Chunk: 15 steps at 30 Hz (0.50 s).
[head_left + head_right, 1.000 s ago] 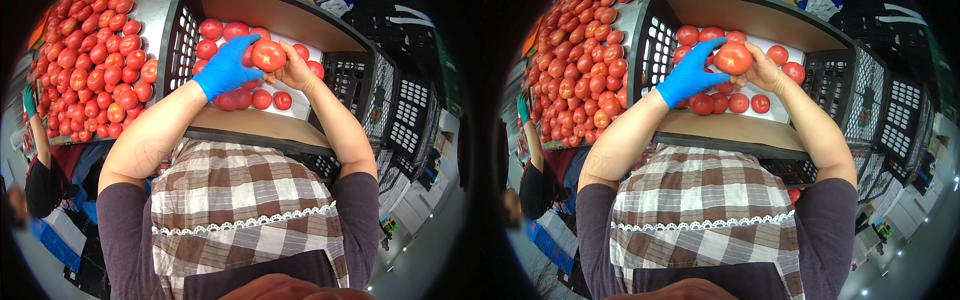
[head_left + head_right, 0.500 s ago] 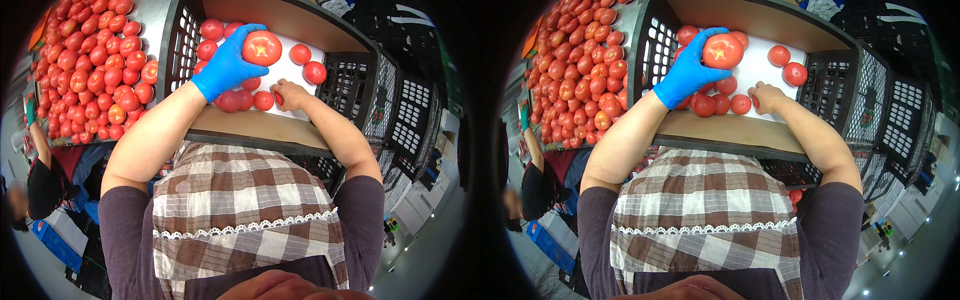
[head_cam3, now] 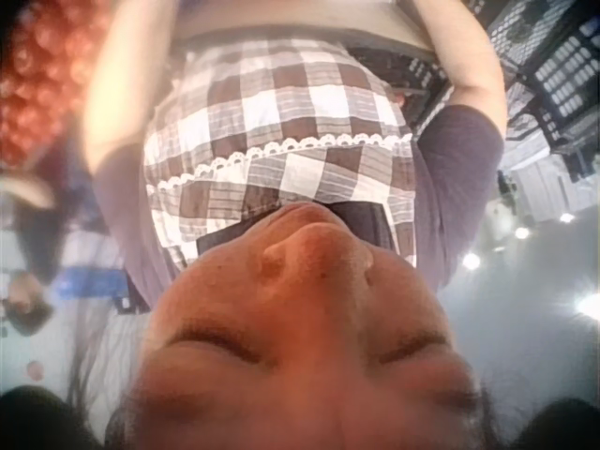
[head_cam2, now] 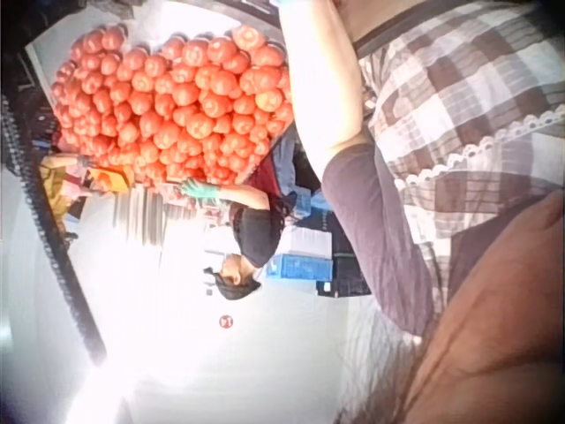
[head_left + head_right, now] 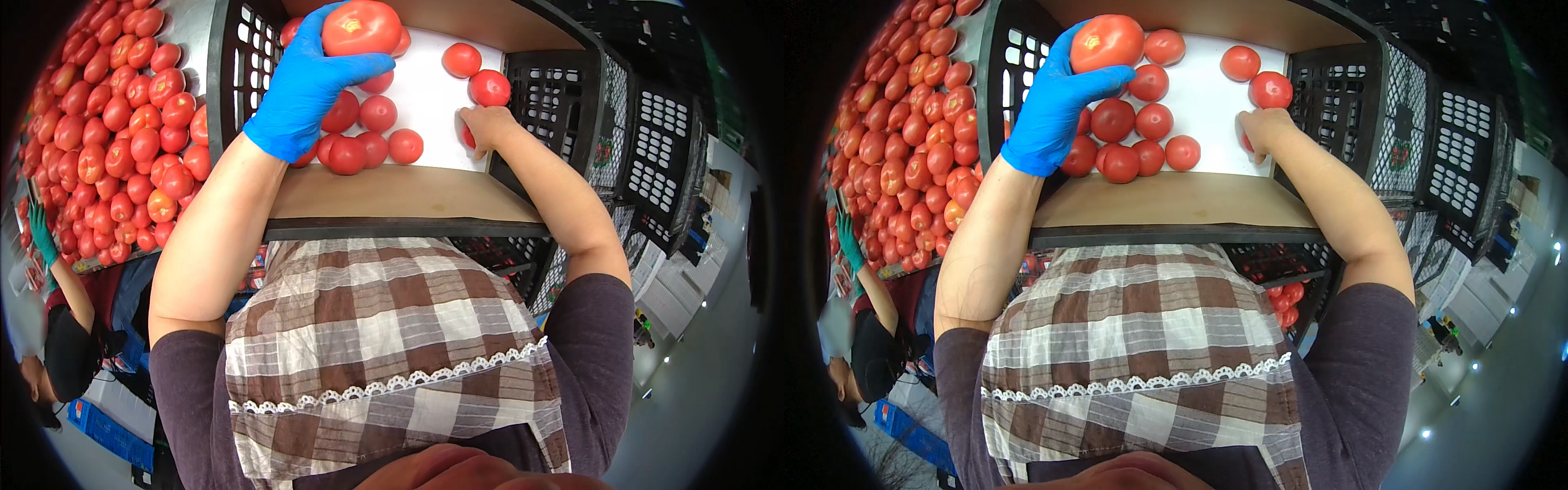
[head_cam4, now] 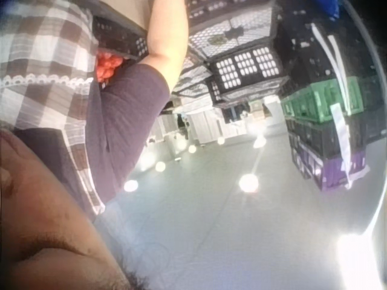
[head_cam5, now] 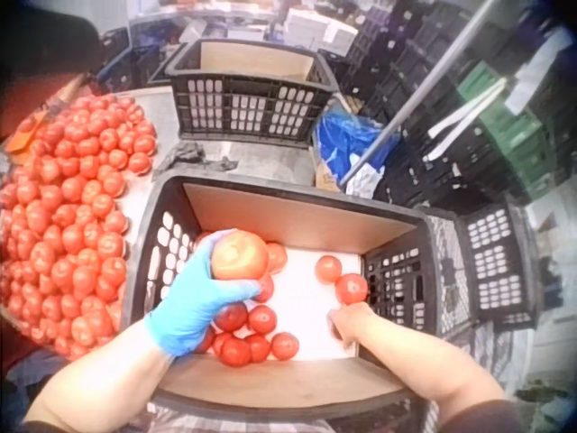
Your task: The person picks tomatoes from a large pile on a metal table and places them into a cardboard box. They handle the tomatoes one by one, arranging them in rows inside the box. The person wears blue gloves and a checkered apron.
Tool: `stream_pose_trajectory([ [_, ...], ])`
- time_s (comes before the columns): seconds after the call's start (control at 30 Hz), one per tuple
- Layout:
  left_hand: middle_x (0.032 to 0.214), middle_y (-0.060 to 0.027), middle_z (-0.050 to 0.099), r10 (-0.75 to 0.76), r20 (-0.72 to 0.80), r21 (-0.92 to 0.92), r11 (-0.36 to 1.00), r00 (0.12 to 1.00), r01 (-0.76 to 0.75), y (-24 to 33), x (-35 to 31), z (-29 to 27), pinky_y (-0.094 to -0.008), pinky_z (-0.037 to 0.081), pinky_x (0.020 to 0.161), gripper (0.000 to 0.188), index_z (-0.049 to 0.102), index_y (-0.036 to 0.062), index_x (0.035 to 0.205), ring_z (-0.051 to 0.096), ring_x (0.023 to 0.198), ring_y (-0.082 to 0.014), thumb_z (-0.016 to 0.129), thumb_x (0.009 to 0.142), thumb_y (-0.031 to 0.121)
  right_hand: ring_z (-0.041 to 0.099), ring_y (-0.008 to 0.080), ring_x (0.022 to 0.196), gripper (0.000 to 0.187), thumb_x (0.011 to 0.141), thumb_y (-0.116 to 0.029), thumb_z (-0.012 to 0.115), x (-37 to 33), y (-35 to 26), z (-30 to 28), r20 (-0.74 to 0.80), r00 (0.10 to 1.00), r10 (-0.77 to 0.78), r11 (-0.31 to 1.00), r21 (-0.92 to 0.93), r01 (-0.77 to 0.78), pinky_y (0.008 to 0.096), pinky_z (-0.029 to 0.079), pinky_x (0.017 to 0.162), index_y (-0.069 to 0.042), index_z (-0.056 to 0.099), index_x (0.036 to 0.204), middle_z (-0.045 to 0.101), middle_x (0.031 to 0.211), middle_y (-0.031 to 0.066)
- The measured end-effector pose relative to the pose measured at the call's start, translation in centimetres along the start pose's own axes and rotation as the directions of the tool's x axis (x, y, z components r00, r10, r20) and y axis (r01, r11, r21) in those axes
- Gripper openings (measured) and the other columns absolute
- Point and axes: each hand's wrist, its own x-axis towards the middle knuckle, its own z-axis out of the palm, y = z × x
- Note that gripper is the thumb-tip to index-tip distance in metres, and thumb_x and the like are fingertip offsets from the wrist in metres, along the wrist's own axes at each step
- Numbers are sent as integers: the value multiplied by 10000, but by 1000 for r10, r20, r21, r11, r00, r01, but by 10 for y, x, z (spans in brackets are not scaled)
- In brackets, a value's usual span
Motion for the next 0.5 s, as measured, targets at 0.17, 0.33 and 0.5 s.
stream_pose_trajectory([
  [0.17, 1285, -98, 610, 2, -59, -36, 999, 998, -4, 6, -1, 1, -353, 564, 915, 655, 506, 118, 1407, 651, 1112, -223, 816, 837, 201, 705, 321, 1061, 766, 581, -181, 945, -7, 4, 0, 60, 998, -1, 1000, 10, 0, 438, 563, 857, -69, 596, 1253, 729, 1119, 130],
  [0.33, 1282, -96, 612, -31, -51, -80, 996, 998, 27, 10, 2, -3, -340, 569, 907, 651, 515, 118, 1403, 650, 1119, -220, 820, 837, 216, 704, 324, 1058, 781, 598, -135, 911, -1, 8, 4, 74, 997, -25, 999, 24, 23, 438, 561, 852, -93, 591, 1309, 730, 1108, 120],
  [0.5, 1286, -94, 612, -31, -48, -89, 996, 998, 27, 4, 4, -9, -337, 568, 907, 658, 515, 118, 1407, 649, 1127, -217, 822, 832, 212, 686, 343, 1075, 693, 634, -165, 862, -6, 0, 6, 3, 990, -141, 973, 184, 138, 432, 555, 868, -78, 617, 1277, 710, 1138, 160],
])
